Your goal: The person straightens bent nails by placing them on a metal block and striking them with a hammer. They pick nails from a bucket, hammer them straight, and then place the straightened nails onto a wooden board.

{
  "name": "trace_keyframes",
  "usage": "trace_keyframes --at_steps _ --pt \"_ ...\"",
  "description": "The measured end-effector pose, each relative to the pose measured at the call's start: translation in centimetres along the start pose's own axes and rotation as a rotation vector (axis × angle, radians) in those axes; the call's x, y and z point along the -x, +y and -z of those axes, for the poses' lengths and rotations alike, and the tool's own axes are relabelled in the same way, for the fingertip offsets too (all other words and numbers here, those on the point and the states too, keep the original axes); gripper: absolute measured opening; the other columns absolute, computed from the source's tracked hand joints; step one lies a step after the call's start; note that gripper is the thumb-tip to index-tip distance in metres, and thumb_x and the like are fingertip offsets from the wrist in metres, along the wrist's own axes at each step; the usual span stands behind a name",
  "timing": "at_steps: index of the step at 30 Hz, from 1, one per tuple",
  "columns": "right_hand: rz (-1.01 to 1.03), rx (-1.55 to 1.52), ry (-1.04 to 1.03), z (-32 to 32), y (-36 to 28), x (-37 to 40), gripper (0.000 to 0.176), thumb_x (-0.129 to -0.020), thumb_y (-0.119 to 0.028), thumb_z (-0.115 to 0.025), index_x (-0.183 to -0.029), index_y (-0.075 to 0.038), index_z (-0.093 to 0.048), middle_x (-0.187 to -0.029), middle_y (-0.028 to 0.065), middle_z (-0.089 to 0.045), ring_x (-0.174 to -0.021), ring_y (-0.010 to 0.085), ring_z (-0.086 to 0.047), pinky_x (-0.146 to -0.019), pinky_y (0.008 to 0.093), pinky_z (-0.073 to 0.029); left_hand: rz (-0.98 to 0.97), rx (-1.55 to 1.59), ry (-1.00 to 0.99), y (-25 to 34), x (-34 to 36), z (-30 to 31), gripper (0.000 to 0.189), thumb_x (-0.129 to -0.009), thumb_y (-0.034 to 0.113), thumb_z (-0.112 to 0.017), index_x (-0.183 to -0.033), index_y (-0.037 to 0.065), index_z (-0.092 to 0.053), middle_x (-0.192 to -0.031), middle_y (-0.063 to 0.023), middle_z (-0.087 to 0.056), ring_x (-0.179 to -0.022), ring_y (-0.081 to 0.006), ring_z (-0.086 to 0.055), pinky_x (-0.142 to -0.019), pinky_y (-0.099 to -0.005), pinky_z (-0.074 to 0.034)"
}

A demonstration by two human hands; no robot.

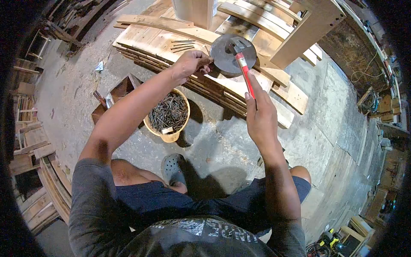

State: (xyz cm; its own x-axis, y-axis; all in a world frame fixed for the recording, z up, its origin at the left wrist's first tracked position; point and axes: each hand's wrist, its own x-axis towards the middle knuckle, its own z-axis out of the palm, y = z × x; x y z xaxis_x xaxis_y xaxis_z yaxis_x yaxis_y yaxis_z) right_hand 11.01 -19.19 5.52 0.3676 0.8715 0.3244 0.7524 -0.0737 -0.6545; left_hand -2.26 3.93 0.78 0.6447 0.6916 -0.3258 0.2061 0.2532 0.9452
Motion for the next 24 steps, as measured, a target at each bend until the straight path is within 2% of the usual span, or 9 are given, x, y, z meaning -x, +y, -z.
trace_keyframes --at_steps 2,4,6,8,10,13,20,22,24 --pt "-0.014 -0.002 -0.006 0.1 0.1 0.0 0.045 -0.097 -0.012 -0.049 -0.141 -0.016 -0.043 -0.106 0.0204 -0.061 -0.096 0.0353 -0.061 -0.084 0.0415 -0.047 -0.008 0.0 0.007 0.1 0.5 -0.2 0.013 -0.092 0.014 -0.062 -0.089 0.001 -0.061 -0.074 -0.004 -0.064 -0.063 -0.009 -0.058 -0.057 -0.0221 -0.046" --pt "-0.035 -0.003 -0.013 0.3 0.4 0.1 0.045 -0.097 -0.012 -0.049 -0.141 -0.016 -0.043 -0.106 0.0205 -0.062 -0.096 0.0353 -0.061 -0.085 0.0412 -0.047 -0.109 -0.115 0.133 0.0 1.5 -0.5 0.015 -0.094 0.015 -0.059 -0.087 0.002 -0.061 -0.074 -0.0028 -0.064 -0.063 -0.0088 -0.056 -0.059 -0.0231 -0.044" --pt "0.014 -0.011 0.032 0.3 0.7 0.1 0.045 -0.097 -0.012 -0.05 -0.141 -0.017 -0.043 -0.106 0.0206 -0.062 -0.096 0.0351 -0.061 -0.085 0.0412 -0.047 -0.174 -0.183 0.116 0.4 2.8 -0.8 0.02 -0.095 0.018 -0.058 -0.086 0.001 -0.061 -0.074 -0.0031 -0.063 -0.065 -0.0091 -0.054 -0.062 -0.0245 -0.044" --pt "-0.015 -0.01 0.031 0.5 0.5 0.0 0.045 -0.097 -0.012 -0.05 -0.141 -0.017 -0.043 -0.106 0.0205 -0.062 -0.096 0.035 -0.061 -0.085 0.0412 -0.047 -0.165 -0.505 0.008 0.5 3.2 -0.8 0.02 -0.096 0.019 -0.057 -0.088 0.001 -0.063 -0.075 -0.0039 -0.064 -0.067 -0.0096 -0.056 -0.063 -0.025 -0.045" --pt "-0.035 -0.01 0.025 0.4 0.5 0.0 0.045 -0.097 -0.012 -0.05 -0.141 -0.017 -0.043 -0.106 0.0204 -0.062 -0.096 0.0348 -0.061 -0.085 0.0412 -0.047 -0.142 -0.46 -0.033 -0.8 2.2 -0.6 0.02 -0.096 0.019 -0.058 -0.089 0.0 -0.064 -0.076 -0.0047 -0.064 -0.069 -0.0103 -0.056 -0.065 -0.0255 -0.046" --pt "-0.016 -0.006 0.035 0.4 0.5 -0.1 0.046 -0.097 -0.013 -0.05 -0.142 -0.019 -0.043 -0.106 0.0198 -0.062 -0.096 0.034 -0.061 -0.084 0.0408 -0.047 -0.135 -0.168 -0.108 -0.6 2.0 -0.9 0.019 -0.094 0.018 -0.061 -0.089 0.0 -0.065 -0.078 -0.0053 -0.066 -0.071 -0.0107 -0.058 -0.066 -0.0261 -0.047" --pt "0.015 0.033 0.019 0.3 0.0 -0.2 0.047 -0.097 -0.012 -0.05 -0.142 -0.023 -0.042 -0.1 0.0167 -0.061 -0.09 0.0323 -0.061 -0.081 0.0405 -0.047 -0.053 -0.176 -0.124 0.6 1.6 -0.5 0.016 -0.089 0.015 -0.067 -0.085 -0.001 -0.065 -0.077 -0.0076 -0.066 -0.069 -0.0117 -0.06 -0.064 -0.0248 -0.047" --pt "0.025 0.052 0.02 0.3 -0.2 -0.3 0.048 -0.097 -0.012 -0.05 -0.143 -0.023 -0.041 -0.097 0.0161 -0.061 -0.088 0.032 -0.061 -0.08 0.0403 -0.048 -0.001 -0.117 -0.174 0.0 0.9 -0.2 0.022 -0.088 0.024 -0.069 -0.083 0.003 -0.065 -0.076 -0.004 -0.066 -0.066 -0.0099 -0.057 -0.059 -0.0246 -0.045" --pt "0.053 0.05 0.019 0.3 -0.5 -0.4 0.049 -0.097 -0.012 -0.05 -0.143 -0.023 -0.041 -0.091 0.0152 -0.059 -0.083 0.0315 -0.06 -0.076 0.0402 -0.048 -0.005 -0.084 -0.191 -0.3 0.7 0.0 0.021 -0.088 0.023 -0.069 -0.083 0.003 -0.065 -0.076 -0.0043 -0.066 -0.065 -0.0098 -0.057 -0.058 -0.0241 -0.045"
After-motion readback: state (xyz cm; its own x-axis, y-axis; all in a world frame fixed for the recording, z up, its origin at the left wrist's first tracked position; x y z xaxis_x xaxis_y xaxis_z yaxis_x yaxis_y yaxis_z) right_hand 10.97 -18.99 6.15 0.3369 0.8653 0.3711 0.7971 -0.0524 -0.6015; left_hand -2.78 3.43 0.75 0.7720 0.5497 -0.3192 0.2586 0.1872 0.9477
